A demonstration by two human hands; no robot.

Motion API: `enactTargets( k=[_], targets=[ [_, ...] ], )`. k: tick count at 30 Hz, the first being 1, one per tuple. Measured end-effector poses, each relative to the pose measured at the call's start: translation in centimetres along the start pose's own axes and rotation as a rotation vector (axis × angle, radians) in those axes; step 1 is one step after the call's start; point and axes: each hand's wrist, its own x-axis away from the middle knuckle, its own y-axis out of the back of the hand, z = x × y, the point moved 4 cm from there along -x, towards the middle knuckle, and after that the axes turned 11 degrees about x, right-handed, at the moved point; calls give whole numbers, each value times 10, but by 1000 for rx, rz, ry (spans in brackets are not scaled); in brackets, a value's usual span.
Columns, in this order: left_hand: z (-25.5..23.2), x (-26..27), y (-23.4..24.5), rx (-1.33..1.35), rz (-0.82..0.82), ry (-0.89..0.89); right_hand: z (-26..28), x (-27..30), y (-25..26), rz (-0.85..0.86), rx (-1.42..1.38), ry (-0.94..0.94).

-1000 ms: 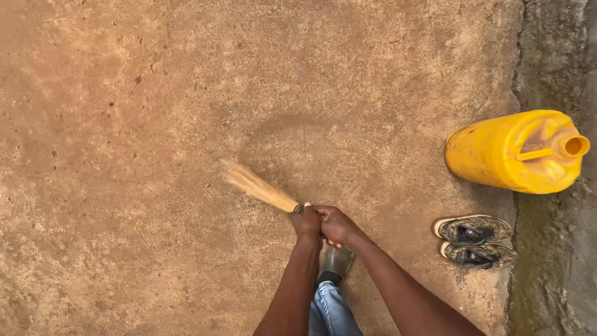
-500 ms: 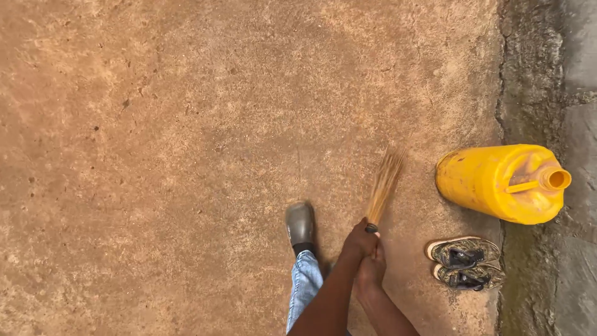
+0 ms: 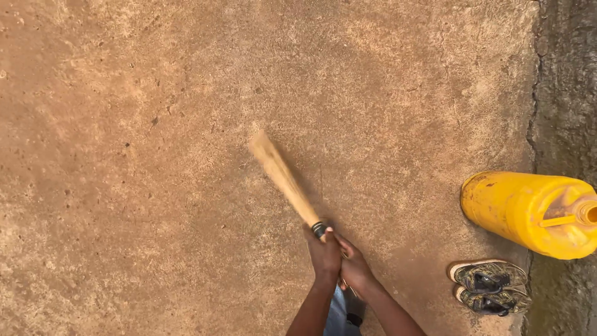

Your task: The person is using a bundle of twigs as a broom to sweep the dirt and debris off a concrete ground.

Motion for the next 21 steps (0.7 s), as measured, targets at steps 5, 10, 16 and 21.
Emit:
enactTargets(
  k=[5,10,16,21],
  targets=[
    [121,-80,-96,-283,554,-80,-46,9,17,-696,-1034,85],
    [91,-75,-99,-539,686,71,-45,-17,25,-841,-1151,19],
    [52,-103,1,108,155,26,-6,-77,17,-312,0,230],
    [50,-89,33,434,-144,199,48,-14,13,-9,349,111]
  ],
)
